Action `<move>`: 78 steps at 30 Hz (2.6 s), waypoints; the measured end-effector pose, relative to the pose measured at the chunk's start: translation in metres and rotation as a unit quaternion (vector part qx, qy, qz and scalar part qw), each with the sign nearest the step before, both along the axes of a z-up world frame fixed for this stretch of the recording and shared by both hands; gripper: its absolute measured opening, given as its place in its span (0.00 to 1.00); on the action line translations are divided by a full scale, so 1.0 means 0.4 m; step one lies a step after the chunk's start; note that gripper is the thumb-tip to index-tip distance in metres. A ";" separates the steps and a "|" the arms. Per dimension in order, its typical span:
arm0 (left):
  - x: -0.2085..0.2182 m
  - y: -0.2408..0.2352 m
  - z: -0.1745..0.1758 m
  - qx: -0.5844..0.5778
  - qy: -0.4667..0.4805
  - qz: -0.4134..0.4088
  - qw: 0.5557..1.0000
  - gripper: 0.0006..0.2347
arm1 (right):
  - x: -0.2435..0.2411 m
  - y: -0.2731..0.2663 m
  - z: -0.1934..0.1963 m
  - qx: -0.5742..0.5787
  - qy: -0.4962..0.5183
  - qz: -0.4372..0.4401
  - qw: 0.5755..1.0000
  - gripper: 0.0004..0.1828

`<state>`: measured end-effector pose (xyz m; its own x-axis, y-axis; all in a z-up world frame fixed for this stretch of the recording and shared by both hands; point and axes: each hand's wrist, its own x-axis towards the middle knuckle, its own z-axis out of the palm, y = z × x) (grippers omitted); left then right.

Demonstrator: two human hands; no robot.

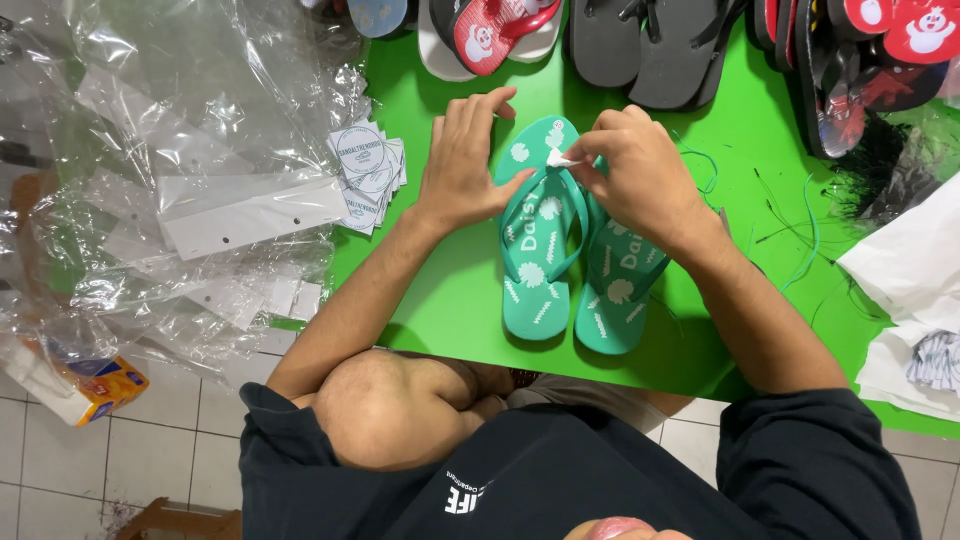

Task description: The person trims excess material from flip-flop straps using shears, wipes the surface with a cloth, applies adhesive labels, and places the finished pair into a plastic bag.

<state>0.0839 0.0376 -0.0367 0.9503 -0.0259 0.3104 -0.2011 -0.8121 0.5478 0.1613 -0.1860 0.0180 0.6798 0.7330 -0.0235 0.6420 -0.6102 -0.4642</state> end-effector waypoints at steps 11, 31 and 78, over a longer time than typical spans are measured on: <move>0.001 0.000 -0.004 0.012 0.001 -0.011 1.000 0.37 | 0.055 -0.011 -0.007 0.089 -0.054 -0.018 0.994 0.06; -0.005 -0.003 -0.003 -0.020 0.010 -0.098 0.995 0.26 | 0.057 -0.012 0.028 0.087 0.036 0.042 0.995 0.07; -0.017 -0.024 -0.018 -0.025 -0.003 -0.078 0.997 0.63 | 0.033 0.054 -0.086 0.227 -0.190 0.053 0.954 0.08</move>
<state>0.0771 0.0281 -0.0441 0.9342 -0.1579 0.3200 -0.3260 -0.7422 0.5855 0.1743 -0.1642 -0.0163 0.4967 0.6740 0.5469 0.8639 -0.3235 -0.3860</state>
